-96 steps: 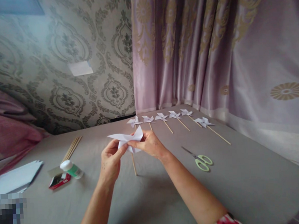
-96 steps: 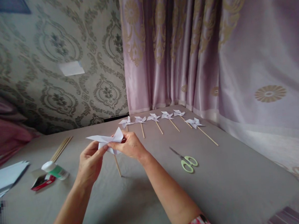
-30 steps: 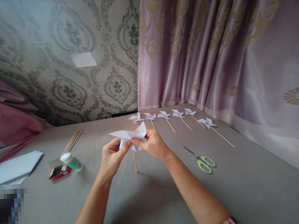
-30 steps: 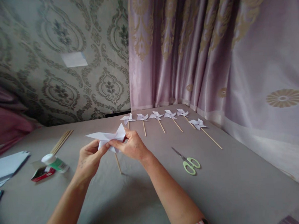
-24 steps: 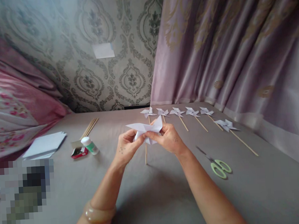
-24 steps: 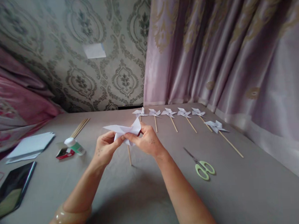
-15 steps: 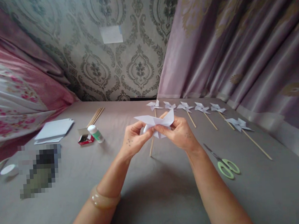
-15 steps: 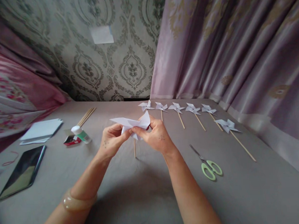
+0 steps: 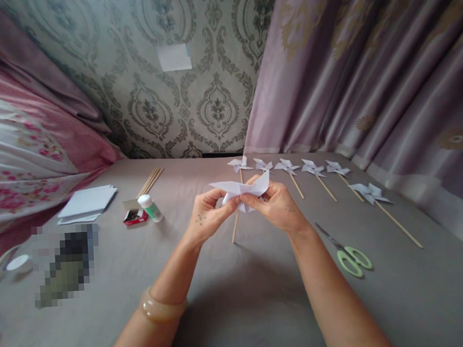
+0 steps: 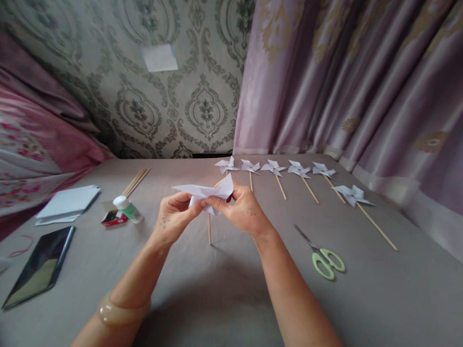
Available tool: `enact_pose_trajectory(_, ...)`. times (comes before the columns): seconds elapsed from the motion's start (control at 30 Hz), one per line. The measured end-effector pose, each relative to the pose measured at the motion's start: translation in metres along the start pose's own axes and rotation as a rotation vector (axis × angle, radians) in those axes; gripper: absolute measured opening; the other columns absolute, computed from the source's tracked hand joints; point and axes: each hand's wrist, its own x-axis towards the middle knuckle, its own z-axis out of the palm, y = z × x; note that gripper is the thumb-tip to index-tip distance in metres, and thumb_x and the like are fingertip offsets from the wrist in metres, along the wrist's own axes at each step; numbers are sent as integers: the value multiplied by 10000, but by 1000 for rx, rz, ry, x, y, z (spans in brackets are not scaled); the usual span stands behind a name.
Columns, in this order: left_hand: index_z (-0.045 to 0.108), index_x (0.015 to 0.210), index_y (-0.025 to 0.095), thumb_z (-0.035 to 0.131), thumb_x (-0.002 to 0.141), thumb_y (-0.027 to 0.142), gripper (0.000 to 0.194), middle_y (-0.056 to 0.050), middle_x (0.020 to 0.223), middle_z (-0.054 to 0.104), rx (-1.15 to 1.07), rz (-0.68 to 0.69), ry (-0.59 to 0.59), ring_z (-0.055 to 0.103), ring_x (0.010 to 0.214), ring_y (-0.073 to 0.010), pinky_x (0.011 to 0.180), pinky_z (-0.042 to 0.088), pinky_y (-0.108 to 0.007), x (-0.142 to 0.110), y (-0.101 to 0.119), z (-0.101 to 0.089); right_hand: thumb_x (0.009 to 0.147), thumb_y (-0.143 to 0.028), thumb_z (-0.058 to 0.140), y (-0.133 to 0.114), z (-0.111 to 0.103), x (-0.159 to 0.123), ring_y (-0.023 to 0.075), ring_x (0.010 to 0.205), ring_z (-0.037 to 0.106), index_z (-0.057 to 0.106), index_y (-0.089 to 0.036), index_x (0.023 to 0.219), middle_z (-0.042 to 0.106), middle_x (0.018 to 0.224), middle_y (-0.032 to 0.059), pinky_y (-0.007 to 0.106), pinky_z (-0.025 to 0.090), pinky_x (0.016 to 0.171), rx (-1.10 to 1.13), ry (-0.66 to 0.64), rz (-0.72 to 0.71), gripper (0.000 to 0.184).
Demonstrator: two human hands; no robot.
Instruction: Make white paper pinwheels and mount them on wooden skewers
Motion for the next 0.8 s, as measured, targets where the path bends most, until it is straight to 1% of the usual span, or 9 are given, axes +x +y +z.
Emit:
enact_pose_trajectory(0.1, 703, 752, 141, 760, 711, 341, 211, -28, 775, 699, -1, -12, 17, 604, 724, -127, 701, 478, -239, 0, 0, 0, 690, -383, 740, 1, 2, 0, 147, 697, 580, 634, -176, 789, 638, 749, 6, 289, 465, 661, 108, -11, 32, 252)
enact_pose_trajectory(0.17, 690, 720, 139, 764, 702, 353, 227, -22, 753, 691, -6, -28, 36, 597, 702, -122, 681, 473, -234, 0, 0, 2, 687, -377, 741, 0, 4, 0, 152, 708, 590, 635, -173, 787, 651, 774, 15, 292, 471, 663, 125, 0, 46, 250)
enact_pose_trajectory(0.33, 679, 703, 136, 780, 663, 409, 294, -19, 714, 682, -30, -46, 62, 583, 655, -117, 646, 470, -234, 0, 2, 6, 698, -360, 734, -2, 6, -2, 161, 723, 599, 635, -173, 800, 663, 775, 19, 301, 474, 683, 53, 53, 9, 235)
enact_pose_trajectory(0.57, 700, 746, 147, 770, 694, 372, 242, -26, 775, 698, -19, 4, 78, 598, 703, -121, 695, 481, -238, -2, -4, 6, 742, -345, 697, 1, 4, -3, 152, 728, 587, 631, -185, 809, 662, 788, 16, 291, 465, 686, -64, 64, -79, 186)
enact_pose_trajectory(0.67, 702, 748, 150, 766, 696, 381, 246, -31, 787, 702, -13, 6, 88, 607, 723, -134, 707, 486, -248, -2, -8, 5, 741, -358, 696, 4, 4, -1, 155, 718, 585, 630, -186, 809, 660, 778, 17, 295, 468, 681, -72, 83, -73, 196)
enact_pose_trajectory(0.8, 712, 776, 151, 753, 705, 400, 262, -38, 805, 711, -12, -32, 86, 620, 761, -157, 742, 486, -267, 0, -6, 6, 743, -383, 695, 11, 5, 0, 170, 717, 594, 649, -175, 841, 674, 778, 32, 319, 479, 696, -64, 94, -14, 235)
